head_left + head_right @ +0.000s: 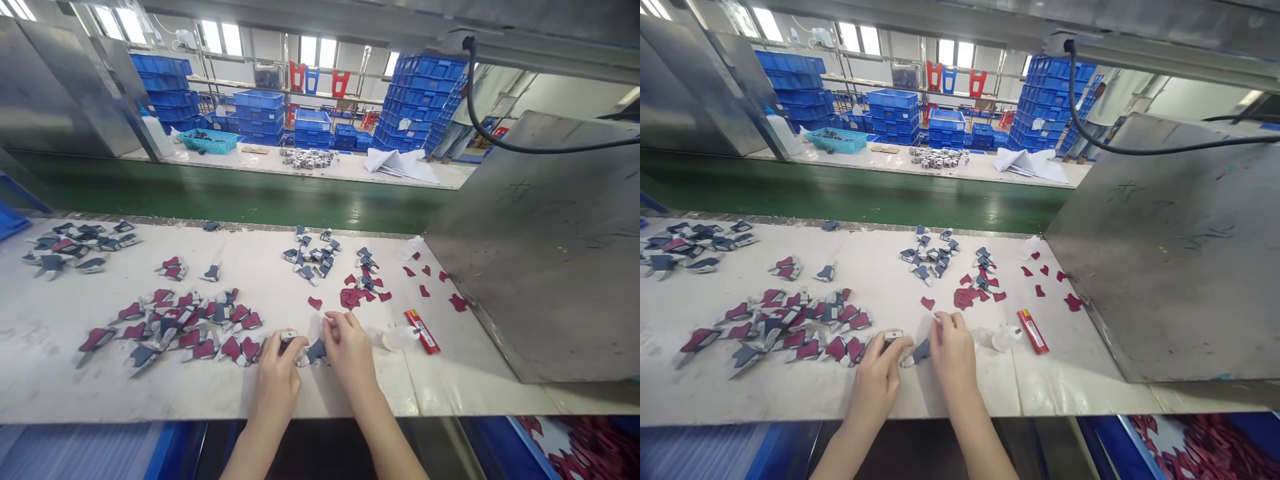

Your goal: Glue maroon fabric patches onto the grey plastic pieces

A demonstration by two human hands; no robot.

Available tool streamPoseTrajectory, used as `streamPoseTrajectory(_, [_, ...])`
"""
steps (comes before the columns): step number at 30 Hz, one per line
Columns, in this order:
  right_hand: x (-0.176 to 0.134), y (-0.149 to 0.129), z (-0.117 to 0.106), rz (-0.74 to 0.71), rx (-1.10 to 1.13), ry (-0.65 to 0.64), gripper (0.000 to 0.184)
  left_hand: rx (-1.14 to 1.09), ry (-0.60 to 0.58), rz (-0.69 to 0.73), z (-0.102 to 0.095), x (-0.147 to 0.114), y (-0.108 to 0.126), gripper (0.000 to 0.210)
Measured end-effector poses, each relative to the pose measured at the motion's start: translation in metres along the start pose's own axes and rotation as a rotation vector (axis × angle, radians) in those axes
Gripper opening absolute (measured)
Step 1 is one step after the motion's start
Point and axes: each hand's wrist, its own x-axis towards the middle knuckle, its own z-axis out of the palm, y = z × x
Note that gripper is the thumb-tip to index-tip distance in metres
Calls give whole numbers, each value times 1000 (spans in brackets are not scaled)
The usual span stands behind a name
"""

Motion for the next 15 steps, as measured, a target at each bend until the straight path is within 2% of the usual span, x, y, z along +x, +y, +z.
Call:
streamPoseTrajectory(2, [-12,2,-14,-107,18,187,18,24,-17,49,0,-3,1,46])
streamPoseTrajectory(4, [-29,8,-32,-229,-2,444,21,31,-50,75,-3,-8,3,46])
streamPoseTrajectory(6, [-47,19,-49,-249,-100,597,29,54,-71,79,-7,-12,5,38])
streamPoseTrajectory(7, [-55,25,-57,-229,-153,626,30,72,-78,84,-8,-13,6,33])
streamPoseTrajectory(9, [-66,37,-68,-162,-209,622,23,104,-94,106,-10,-14,6,28])
streamPoseTrajectory(10, [-68,43,-71,-114,-209,580,18,116,-103,123,-11,-13,5,24])
streamPoseTrajectory(12, [-67,53,-73,-45,-170,427,12,136,-121,151,-9,-9,3,19])
streamPoseTrajectory(15, [-58,64,-68,-40,-133,181,24,173,-126,169,-5,-3,3,20])
